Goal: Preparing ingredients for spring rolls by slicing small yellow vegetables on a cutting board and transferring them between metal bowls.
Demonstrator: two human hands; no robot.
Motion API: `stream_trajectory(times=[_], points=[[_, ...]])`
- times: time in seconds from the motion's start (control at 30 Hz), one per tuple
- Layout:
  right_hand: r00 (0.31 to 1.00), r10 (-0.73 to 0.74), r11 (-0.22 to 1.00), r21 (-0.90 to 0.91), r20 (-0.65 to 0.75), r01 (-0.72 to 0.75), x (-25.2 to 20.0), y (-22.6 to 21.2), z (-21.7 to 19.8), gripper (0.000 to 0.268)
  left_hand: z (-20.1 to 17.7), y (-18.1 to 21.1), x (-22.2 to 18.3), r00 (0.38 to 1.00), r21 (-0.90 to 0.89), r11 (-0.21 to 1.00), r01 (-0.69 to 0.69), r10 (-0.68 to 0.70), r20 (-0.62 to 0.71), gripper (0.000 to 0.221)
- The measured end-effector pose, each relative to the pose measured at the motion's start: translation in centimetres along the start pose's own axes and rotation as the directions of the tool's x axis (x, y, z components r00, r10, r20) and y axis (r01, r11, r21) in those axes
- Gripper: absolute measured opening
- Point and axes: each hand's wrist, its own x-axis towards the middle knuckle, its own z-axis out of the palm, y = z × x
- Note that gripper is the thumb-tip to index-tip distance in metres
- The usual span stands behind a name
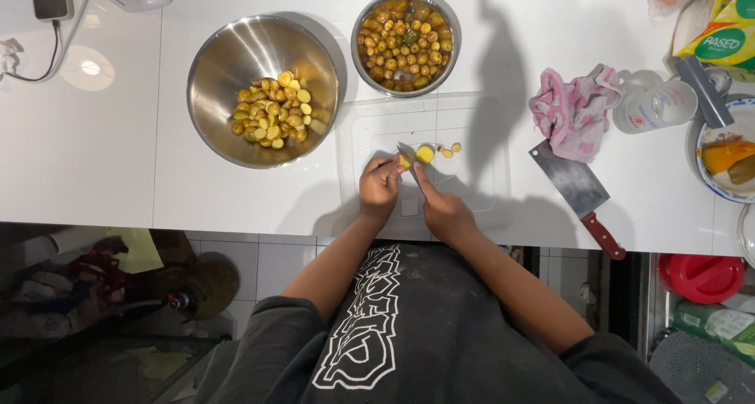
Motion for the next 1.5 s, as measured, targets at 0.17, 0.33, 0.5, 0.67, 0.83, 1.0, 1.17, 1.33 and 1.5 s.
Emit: stream_trajectory(times=[0.17, 0.33, 0.5, 0.67, 0.83, 1.0, 1.17, 1.33, 1.5], points=[[0.977, 0.11, 0.993, 0.023, 0.183, -0.116, 0.5, -0.7, -0.1, 0.082, 0.2, -0.1, 0.3, 0.999, 0.11, 0.994, 0.019, -0.015, -0.037, 0.024], [0.914, 0.23, 0.963, 0.056, 0.334, -0.263, 1.2, -2.2, -3.8, 0.079, 0.6, 0.8, 0.8, 0.993, 0.198, 0.975, 0.102, -0.088, -0.081, 0.021], [0.831, 0.354, 0.733, 0.424, 0.429, -0.531, 1.0, -2.5, -6.2, 0.072, -0.1, 2.1, 1.0, 1.0, 0.315, 0.949, 0.009, -0.009, -0.002, 0.021], [0.893, 0.367, 0.66, 0.603, 0.262, -0.448, -0.5, -1.1, -6.5, 0.07, -1.0, 4.9, 1.3, 0.987, 0.366, 0.916, -0.162, 0.157, 0.044, 0.024], [0.843, 0.496, 0.663, 0.537, 0.207, -0.522, -3.2, 0.1, -9.3, 0.071, -0.7, 8.3, 3.1, 0.868, 0.605, 0.683, -0.409, 0.496, 0.027, 0.057], [0.794, 0.58, 0.624, 0.526, 0.183, -0.578, -5.2, -0.9, -12.6, 0.067, -0.3, 10.2, 6.5, 0.708, 0.608, 0.579, -0.544, -0.073, 0.703, 0.037], [0.798, 0.586, 0.637, 0.531, 0.137, -0.559, -6.8, 2.1, -10.4, 0.062, -1.2, 8.8, 7.8, 0.701, 0.556, 0.675, -0.486, -0.079, 0.709, 0.033], [0.772, 0.626, 0.603, 0.56, 0.11, -0.569, -7.1, 1.3, -11.4, 0.061, -6.7, 9.0, 9.8, 0.887, 0.146, 0.985, 0.095, -0.15, 0.437, 0.035], [0.612, 0.748, 0.39, 0.574, 0.258, -0.72, -6.0, -1.8, -14.3, 0.069, -19.0, 8.6, 14.7, 0.98, 0.089, 0.986, 0.137, -0.148, 0.13, 0.023]])
